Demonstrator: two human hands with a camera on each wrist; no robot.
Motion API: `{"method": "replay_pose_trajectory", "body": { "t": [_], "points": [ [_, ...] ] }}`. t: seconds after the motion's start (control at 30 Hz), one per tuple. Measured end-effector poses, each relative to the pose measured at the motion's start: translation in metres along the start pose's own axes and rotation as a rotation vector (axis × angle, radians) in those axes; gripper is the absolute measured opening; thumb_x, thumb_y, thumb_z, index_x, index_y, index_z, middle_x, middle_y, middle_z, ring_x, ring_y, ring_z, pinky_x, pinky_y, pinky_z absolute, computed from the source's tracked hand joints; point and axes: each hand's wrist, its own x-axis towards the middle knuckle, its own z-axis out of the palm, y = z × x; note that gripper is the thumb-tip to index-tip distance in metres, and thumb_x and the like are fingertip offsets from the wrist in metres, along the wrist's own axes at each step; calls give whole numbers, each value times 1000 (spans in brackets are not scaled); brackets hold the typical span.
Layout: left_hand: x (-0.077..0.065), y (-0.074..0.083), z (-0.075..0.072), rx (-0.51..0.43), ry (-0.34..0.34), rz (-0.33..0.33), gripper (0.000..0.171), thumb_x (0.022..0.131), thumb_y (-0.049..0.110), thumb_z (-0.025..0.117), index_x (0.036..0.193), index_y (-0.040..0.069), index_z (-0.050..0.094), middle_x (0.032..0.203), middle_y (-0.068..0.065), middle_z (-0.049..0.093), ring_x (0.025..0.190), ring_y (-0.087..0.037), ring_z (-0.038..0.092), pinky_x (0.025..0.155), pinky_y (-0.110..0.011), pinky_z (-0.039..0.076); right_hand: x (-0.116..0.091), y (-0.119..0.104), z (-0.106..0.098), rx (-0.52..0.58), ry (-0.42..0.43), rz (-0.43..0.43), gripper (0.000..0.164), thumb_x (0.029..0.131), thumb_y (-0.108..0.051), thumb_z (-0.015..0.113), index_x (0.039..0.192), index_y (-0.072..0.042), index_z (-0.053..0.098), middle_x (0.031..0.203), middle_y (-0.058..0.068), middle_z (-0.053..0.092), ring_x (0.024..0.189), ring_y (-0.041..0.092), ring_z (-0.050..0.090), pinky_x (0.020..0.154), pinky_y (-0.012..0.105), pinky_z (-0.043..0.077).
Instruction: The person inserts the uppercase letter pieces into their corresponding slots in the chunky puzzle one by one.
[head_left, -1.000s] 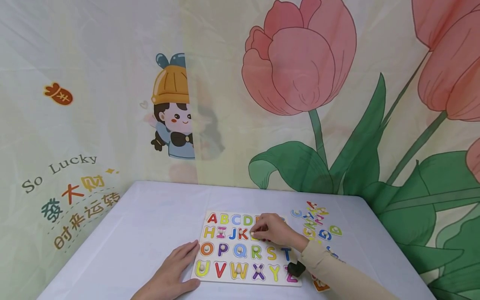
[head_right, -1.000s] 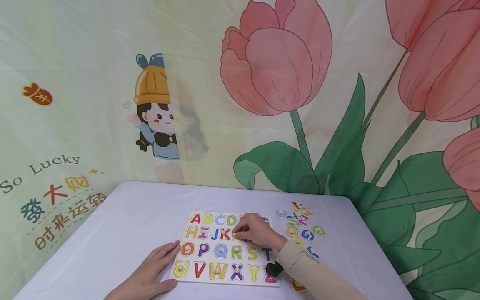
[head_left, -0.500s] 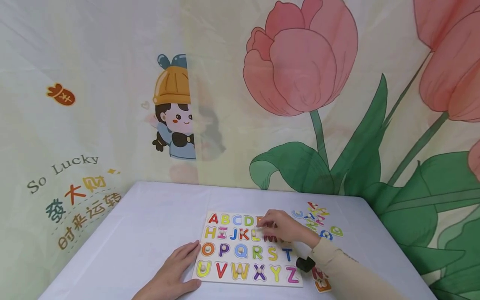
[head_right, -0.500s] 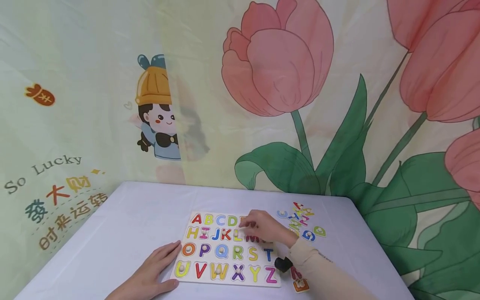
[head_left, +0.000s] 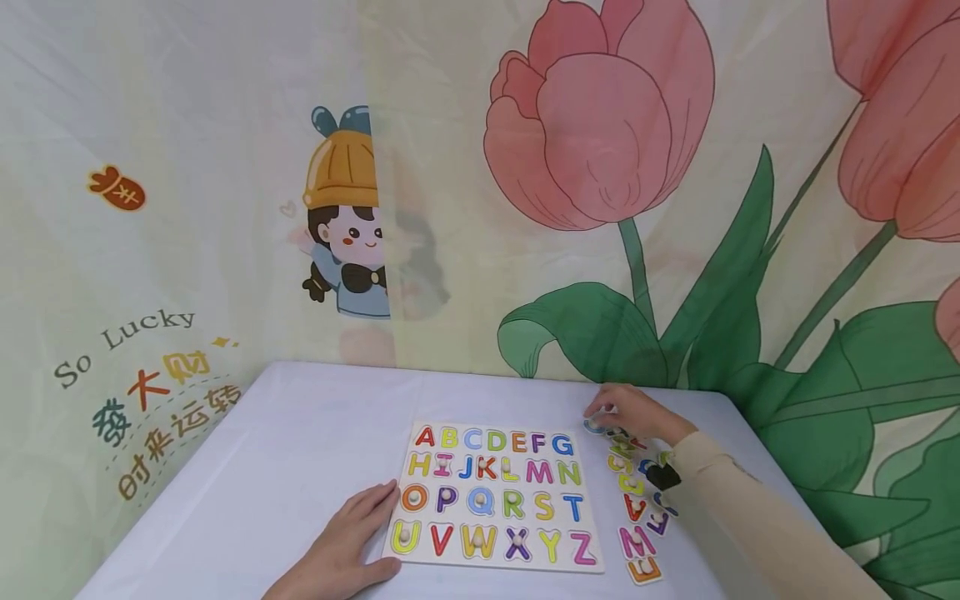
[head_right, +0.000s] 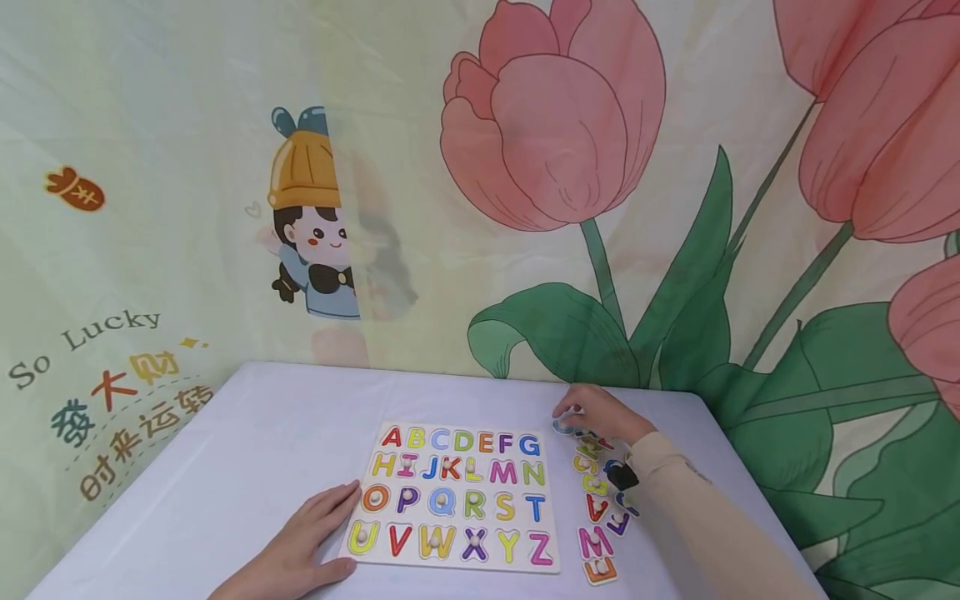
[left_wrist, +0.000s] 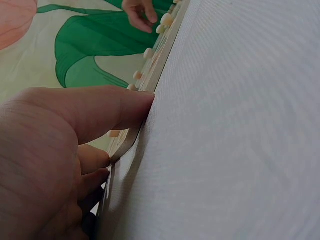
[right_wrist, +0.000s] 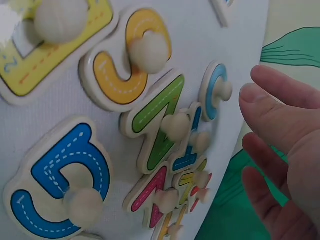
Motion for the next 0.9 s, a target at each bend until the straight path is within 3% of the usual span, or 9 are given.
{"method": "replay_pose_trajectory", "body": {
  "t": [0.2, 0.4, 0.57, 0.67, 0.9],
  "points": [
    [-1, 0, 1, -12, -8, 0, 97, 89, 53, 78, 164, 5, 39, 171, -10, 35, 155, -39, 32, 117, -69, 35, 6, 7, 5, -67, -27, 44, 16, 94, -3, 79, 107, -11, 85, 101, -1, 70, 96, 18, 65, 84, 32, 58],
    [0, 1, 0, -15, -14, -4, 97, 90, 54, 77, 164, 6, 39, 172, -10, 34, 156, -39, 30, 117, -70, 35, 8, 18, 11, -58, -15, 104, 13, 93, -7, 81, 102, -15, 86, 96, -5, 68, 91, 12, 61, 82, 31, 57],
    [0, 0, 0, -6, -2, 2, 97, 89, 54, 78, 164, 5, 39, 172, -10, 34, 156, -39, 31, 117, -69, 34, 9, 21, 14, -71, 26, 84, 12, 93, -10, 81, 102, -16, 86, 94, -8, 68, 89, 10, 61, 78, 28, 56],
    [-1, 0, -1, -9, -2, 1, 97, 89, 53, 78, 164, 5, 39, 172, -10, 34, 156, -39, 30, 117, -70, 34, 13, 8, 18, -110, 83, 95, 11, 93, -13, 82, 103, -16, 86, 94, -9, 70, 89, 10, 62, 79, 29, 57],
    [-1, 2, -1, -11, -5, -2, 97, 89, 53, 79, 164, 5, 40, 172, -10, 35, 155, -39, 31, 117, -70, 35, 29, -50, 42, -111, 169, 138, 12, 93, -20, 84, 104, -17, 86, 93, -11, 72, 85, 8, 61, 77, 32, 54]
  ]
}}
